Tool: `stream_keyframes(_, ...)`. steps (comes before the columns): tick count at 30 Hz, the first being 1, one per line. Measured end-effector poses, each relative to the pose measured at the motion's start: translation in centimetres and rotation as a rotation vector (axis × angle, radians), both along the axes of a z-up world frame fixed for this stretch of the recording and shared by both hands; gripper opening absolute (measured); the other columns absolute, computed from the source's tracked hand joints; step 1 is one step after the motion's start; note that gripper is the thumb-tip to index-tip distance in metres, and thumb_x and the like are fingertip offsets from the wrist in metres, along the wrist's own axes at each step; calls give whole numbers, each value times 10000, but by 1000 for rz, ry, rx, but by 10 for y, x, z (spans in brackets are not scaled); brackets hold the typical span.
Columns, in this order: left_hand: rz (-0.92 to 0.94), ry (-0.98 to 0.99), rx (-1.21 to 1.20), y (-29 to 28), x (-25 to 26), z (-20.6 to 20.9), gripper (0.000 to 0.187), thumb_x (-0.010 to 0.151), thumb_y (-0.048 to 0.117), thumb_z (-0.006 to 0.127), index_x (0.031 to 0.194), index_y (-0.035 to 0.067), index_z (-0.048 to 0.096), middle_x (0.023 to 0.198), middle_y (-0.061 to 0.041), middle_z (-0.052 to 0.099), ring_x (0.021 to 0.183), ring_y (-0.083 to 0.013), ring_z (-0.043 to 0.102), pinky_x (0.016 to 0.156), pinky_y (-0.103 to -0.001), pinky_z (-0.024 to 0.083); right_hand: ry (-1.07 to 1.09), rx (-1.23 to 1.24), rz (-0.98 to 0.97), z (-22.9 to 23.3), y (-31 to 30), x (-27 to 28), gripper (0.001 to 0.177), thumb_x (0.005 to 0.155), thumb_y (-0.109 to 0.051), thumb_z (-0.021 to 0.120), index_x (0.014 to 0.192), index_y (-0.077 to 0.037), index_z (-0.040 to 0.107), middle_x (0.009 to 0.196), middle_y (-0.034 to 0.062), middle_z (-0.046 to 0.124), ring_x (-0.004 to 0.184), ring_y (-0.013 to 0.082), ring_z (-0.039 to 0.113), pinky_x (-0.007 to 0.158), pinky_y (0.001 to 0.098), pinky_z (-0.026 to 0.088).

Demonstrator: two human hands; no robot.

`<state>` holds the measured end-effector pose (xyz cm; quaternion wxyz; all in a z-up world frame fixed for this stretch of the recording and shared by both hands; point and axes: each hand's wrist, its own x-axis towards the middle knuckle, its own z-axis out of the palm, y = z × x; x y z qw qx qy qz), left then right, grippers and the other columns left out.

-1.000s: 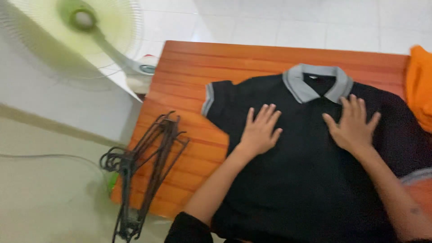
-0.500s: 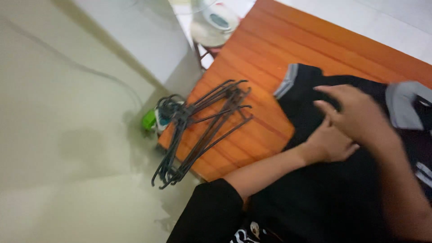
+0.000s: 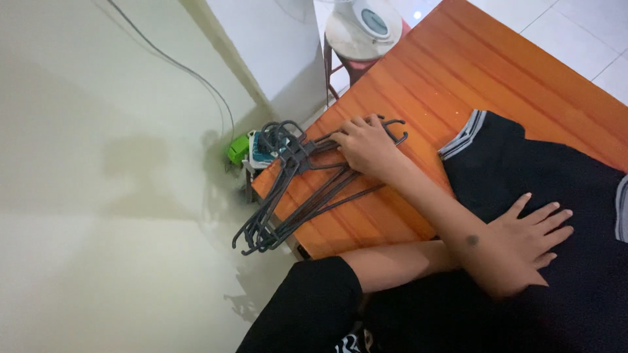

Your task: The person is smoothing out shirts on a table and placing them onto hangers.

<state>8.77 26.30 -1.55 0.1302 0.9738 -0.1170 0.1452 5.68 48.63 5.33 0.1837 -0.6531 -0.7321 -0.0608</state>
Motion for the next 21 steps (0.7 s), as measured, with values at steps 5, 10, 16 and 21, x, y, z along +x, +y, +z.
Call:
stream_keyframes(5,-20,5,-51,0,0,-2,631,932,501,552,1480,190,518,1641,-40,422,1574,-237,363,1297,-607,270,-146,-137,-80,1,2,19,227,827,-119,705,1047,-116,760,1023,107,673,1011,302,655,852,505,470)
stream_keyframes(10,-104,-7,-127,13,5,-5,635,949,470,555,1482,127,510,1638,-123,393,1565,-305,324,1249,-647,245,397,-91,64,44,-22,34,335,834,21,698,1155,-70,736,1000,155,648,853,372,675,727,473,529)
stream_keyframes(16,-121,-35,-279,12,6,-19,622,934,408,574,1474,103,519,1656,-145,379,1565,-314,324,1264,-668,225,456,88,-50,98,-102,45,259,902,-6,731,1156,-62,733,1035,134,676,859,323,699,731,413,550)
stream_keyframes(21,-203,-10,-295,4,16,-101,525,1088,400,529,1498,74,494,1614,-168,409,1503,-315,349,1256,-580,251,497,191,-301,77,-214,86,315,892,83,650,1185,-29,680,1078,152,658,925,310,713,773,370,584)
